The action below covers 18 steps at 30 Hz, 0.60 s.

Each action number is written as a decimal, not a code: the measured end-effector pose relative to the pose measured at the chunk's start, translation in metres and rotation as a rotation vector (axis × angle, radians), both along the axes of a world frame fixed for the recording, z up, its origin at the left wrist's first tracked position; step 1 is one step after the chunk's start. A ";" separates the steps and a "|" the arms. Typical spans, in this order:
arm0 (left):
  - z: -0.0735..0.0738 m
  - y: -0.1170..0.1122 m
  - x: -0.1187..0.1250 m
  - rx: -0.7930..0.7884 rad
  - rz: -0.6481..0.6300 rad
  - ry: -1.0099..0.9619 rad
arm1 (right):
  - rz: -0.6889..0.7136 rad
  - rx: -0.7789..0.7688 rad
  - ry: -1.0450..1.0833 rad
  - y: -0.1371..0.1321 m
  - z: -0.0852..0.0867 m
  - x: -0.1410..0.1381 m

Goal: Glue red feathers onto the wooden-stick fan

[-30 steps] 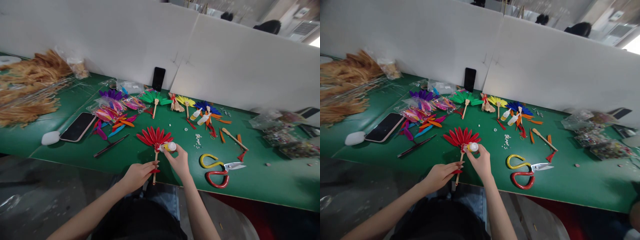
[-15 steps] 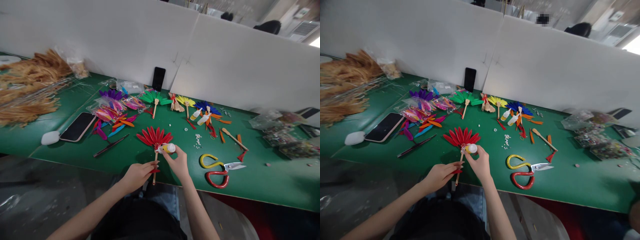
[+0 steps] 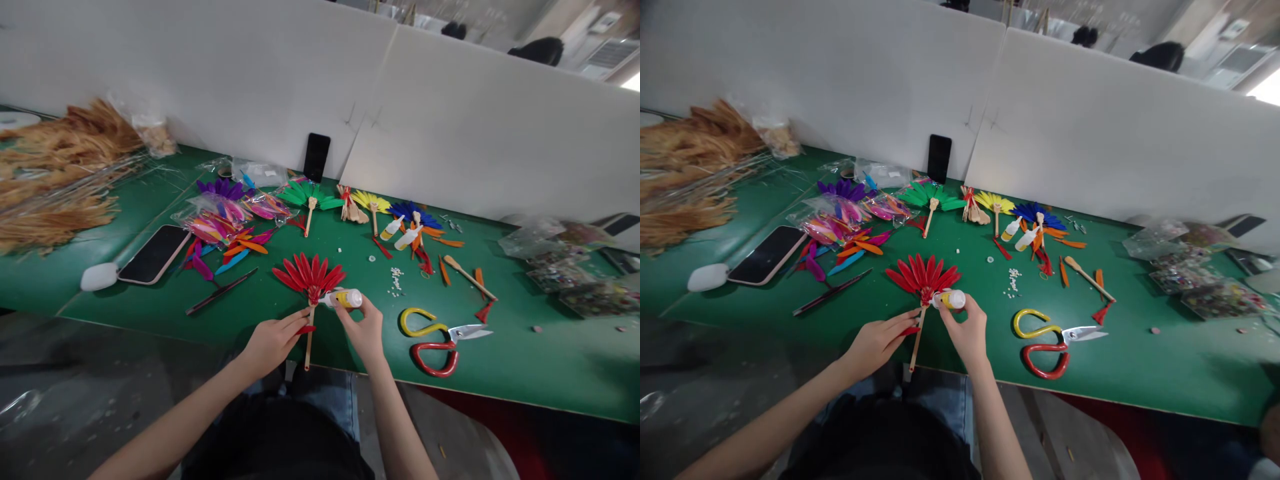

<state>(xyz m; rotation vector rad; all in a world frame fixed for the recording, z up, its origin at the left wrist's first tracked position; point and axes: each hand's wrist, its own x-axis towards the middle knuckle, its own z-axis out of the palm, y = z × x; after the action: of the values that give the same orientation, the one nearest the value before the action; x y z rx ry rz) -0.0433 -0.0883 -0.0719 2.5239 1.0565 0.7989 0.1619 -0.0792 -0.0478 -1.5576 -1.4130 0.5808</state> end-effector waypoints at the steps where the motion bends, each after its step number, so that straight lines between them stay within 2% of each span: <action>1: 0.000 0.000 0.000 0.000 0.000 0.009 | -0.001 -0.001 -0.002 0.000 0.000 0.000; 18: -0.005 0.003 0.002 0.016 -0.001 -0.030 | 0.003 -0.009 -0.026 -0.003 -0.004 -0.001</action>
<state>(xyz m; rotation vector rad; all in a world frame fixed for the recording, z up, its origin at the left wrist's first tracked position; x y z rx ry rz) -0.0414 -0.0851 -0.0771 2.5169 1.0438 0.8454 0.1610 -0.0822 -0.0521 -1.5751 -1.4347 0.5709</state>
